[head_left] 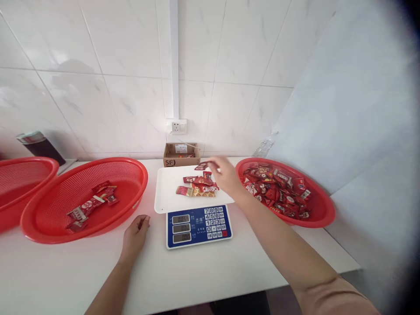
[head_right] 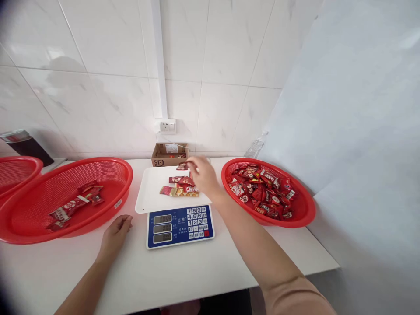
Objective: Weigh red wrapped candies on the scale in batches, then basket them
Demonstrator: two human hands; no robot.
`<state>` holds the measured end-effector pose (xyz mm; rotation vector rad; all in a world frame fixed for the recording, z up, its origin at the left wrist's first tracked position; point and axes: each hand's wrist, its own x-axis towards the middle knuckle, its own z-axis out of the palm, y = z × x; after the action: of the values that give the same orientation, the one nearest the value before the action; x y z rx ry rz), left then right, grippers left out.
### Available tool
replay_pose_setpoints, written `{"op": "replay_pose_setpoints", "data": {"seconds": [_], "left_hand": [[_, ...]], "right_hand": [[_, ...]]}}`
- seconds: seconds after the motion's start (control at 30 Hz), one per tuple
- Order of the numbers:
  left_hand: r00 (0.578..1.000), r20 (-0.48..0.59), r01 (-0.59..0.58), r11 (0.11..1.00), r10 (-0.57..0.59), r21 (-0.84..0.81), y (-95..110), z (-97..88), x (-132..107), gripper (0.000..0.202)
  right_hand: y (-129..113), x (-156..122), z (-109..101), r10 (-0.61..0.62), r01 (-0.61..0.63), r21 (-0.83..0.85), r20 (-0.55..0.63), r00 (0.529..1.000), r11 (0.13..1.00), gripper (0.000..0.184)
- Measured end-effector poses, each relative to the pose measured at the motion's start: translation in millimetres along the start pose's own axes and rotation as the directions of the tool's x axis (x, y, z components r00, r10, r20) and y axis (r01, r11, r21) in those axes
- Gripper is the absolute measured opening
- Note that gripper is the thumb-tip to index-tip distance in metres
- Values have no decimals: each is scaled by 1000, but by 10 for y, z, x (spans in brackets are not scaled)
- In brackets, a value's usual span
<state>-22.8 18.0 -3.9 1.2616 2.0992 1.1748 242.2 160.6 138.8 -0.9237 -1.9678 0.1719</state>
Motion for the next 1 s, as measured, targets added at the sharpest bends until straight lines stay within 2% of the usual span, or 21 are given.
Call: {"op": "replay_pose_setpoints", "data": {"seconds": [0.07,0.17,0.27,0.33,0.43,0.53,0.6,0.63,0.67,0.73,0.77,0.8,0.83,0.87,0.9,0.93,0.97,1.0], "left_hand": [[1000,5,-8,1000,8,-11,-14,9,4,32],[1000,12,-11,1000,11,-16,-35,21,3,32],[1000,13,-12,1000,12,-10,-32,17,0,32],[1000,9,-13,1000,13,-7,-20,7,3,31],[1000,-14,-12,1000,12,-3,-2,6,6,31],[998,-59,-1,1000,1,-4,13,19,-46,32],[988,-132,-72,997,76,34,38,0,-123,31],[967,-193,-151,985,164,81,59,-32,-163,30],[923,-264,-248,957,280,150,86,-85,-195,27],[769,-388,-400,856,508,326,157,-265,-197,24],[698,-432,-415,815,571,405,196,-392,-154,26],[659,-461,-388,794,595,469,232,-540,-77,30],[647,-496,-317,796,579,516,263,-702,33,39],[677,-520,-210,814,521,542,283,-871,168,50],[734,-520,-96,825,437,557,291,-1038,319,62],[770,-501,-60,827,394,559,286,-1199,472,72],[824,-450,-27,817,344,576,271,-1349,614,80],[896,-374,58,771,240,635,248,-1487,732,85]], "right_hand": [[115,-99,-278,56,-63,-46,-147,988,997,20],[366,-344,-702,250,-276,-67,-264,932,959,23],[637,-650,-1031,402,-459,-114,-329,854,881,26],[773,-845,-1160,471,-552,-194,-344,812,811,28],[858,-1082,-1212,524,-591,-325,-275,806,738,40],[804,-1239,-1154,575,-566,-398,-108,811,722,48],[730,-1304,-1101,637,-548,-481,29,770,685,47],[694,-1327,-1079,663,-529,-535,80,744,658,46],[665,-1344,-1062,680,-505,-587,110,725,633,45],[632,-1367,-1040,688,-464,-659,113,717,592,46],[628,-1375,-1034,681,-450,-677,104,724,582,47],[632,-1381,-1030,673,-437,-690,99,733,577,47],[640,-1386,-1027,666,-425,-700,98,739,574,47],[651,-1390,-1024,661,-415,-707,99,744,573,47],[662,-1394,-1021,658,-409,-711,99,747,572,48],[673,-1399,-1018,655,-407,-712,99,749,573,48],[682,-1403,-1015,652,-407,-710,96,752,574,48],[690,-1407,-1011,648,-408,-708,92,756,576,49]]}}
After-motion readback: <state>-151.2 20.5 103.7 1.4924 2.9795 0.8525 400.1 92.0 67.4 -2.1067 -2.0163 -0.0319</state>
